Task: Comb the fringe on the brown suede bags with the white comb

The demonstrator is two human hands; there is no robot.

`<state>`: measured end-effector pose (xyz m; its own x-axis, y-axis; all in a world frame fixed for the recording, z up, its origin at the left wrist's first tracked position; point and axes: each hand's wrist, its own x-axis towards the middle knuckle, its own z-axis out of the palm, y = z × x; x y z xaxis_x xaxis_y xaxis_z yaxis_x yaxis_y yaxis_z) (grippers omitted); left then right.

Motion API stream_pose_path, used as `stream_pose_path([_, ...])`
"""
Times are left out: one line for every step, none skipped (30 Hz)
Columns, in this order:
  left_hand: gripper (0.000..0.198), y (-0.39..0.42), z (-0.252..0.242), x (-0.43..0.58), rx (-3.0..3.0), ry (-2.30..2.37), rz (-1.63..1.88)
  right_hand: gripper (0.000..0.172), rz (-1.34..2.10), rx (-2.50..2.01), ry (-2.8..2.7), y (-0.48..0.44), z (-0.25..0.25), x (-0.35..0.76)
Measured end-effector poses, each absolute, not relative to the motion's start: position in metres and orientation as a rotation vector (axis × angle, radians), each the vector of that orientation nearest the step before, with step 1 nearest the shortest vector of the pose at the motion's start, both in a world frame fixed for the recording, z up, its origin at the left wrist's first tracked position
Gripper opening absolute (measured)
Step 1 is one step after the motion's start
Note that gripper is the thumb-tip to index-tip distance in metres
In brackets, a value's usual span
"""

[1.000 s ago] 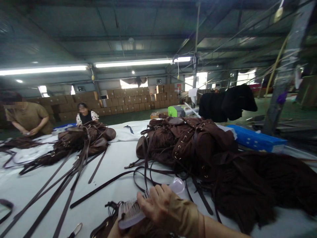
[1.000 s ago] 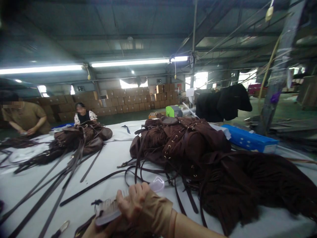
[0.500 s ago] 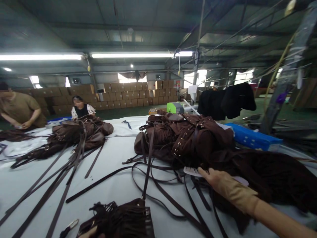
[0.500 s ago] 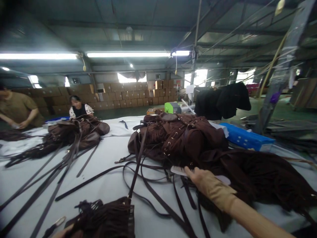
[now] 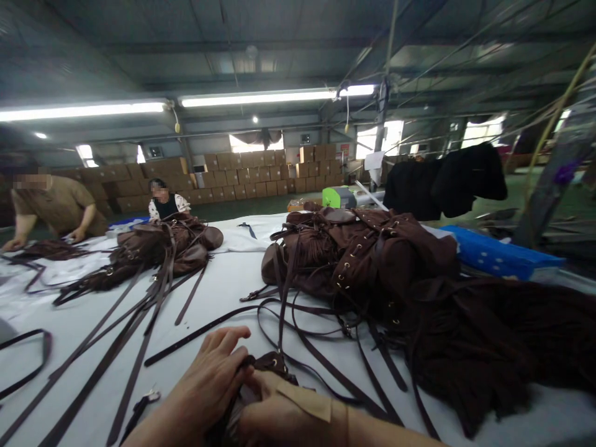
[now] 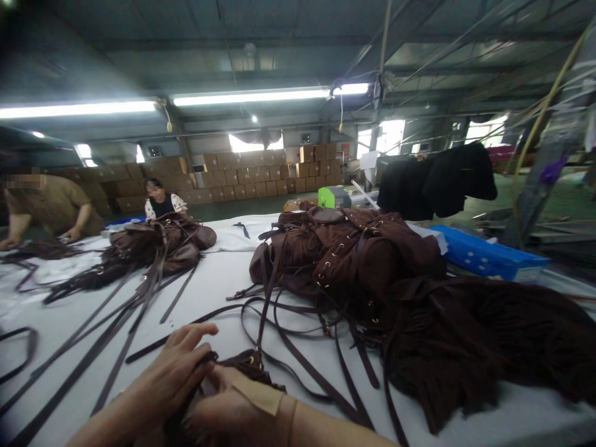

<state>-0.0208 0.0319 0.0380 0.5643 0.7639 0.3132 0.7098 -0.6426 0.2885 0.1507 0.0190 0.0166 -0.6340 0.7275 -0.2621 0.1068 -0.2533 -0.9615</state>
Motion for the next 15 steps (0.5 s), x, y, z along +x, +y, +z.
stream_pose_path([0.022, 0.035, 0.045, -0.021, 2.663, 1.235, 0.542, 0.023, 2.036, -0.93, -1.52, 0.018, 0.015, 0.141])
stream_pose_path([0.023, 0.037, 0.051, -0.024, 2.623, 1.201, 0.463, 0.016, 2.125, -0.867, -1.441, 0.017, 0.013, 0.133])
stream_pose_path([0.023, 0.039, 0.056, -0.028, 2.551, 1.182, 0.434, 0.016, 2.213, -0.811, -1.339, 0.015, 0.01, 0.127])
stream_pose_path([0.022, 0.041, 0.059, -0.034, 2.455, 1.2, 0.484, 0.021, 2.271, -0.759, -1.236, 0.013, 0.007, 0.122])
stream_pose_path([0.021, 0.04, 0.059, -0.042, 2.329, 1.253, 0.613, 0.028, 2.291, -0.715, -1.141, 0.012, 0.003, 0.12])
stream_pose_path([0.026, 0.038, 0.057, -0.05, 2.162, 1.322, 0.804, 0.034, 2.282, -0.665, -1.071, 0.01, -0.001, 0.119])
stream_pose_path([0.039, 0.034, 0.052, -0.057, 1.949, 1.384, 1.026, 0.038, 2.241, -0.612, -1.015, 0.01, -0.005, 0.119])
stream_pose_path([0.053, 0.028, 0.044, -0.063, 1.723, 1.403, 1.222, 0.04, 2.177, -0.557, -0.971, 0.009, -0.008, 0.12])
stream_pose_path([0.065, 0.021, 0.035, -0.066, 1.527, 1.364, 1.335, 0.041, 2.107, -0.509, -0.942, 0.008, -0.01, 0.121])
stream_pose_path([0.074, 0.012, 0.024, -0.065, 1.385, 1.284, 1.356, 0.041, 2.049, -0.482, -0.932, 0.008, -0.012, 0.123])
stream_pose_path([0.08, 0.004, 0.013, -0.062, 1.329, 1.189, 1.294, 0.042, 2.012, -0.478, -0.934, 0.008, -0.014, 0.124])
stream_pose_path([0.083, -0.004, 0.003, -0.055, 1.335, 1.11, 1.191, 0.042, 1.998, -0.491, -0.948, 0.008, -0.014, 0.126])
stream_pose_path([0.083, -0.011, -0.006, -0.045, 1.367, 1.066, 1.084, 0.043, 2.004, -0.514, -0.972, 0.008, -0.015, 0.128])
stream_pose_path([0.081, -0.017, -0.013, -0.034, 1.404, 1.054, 0.998, 0.042, 2.025, -0.539, -1.0, 0.008, -0.014, 0.13])
stream_pose_path([0.076, -0.02, -0.019, -0.023, 1.43, 1.074, 0.953, 0.042, 2.043, -0.559, -1.023, 0.008, -0.013, 0.132])
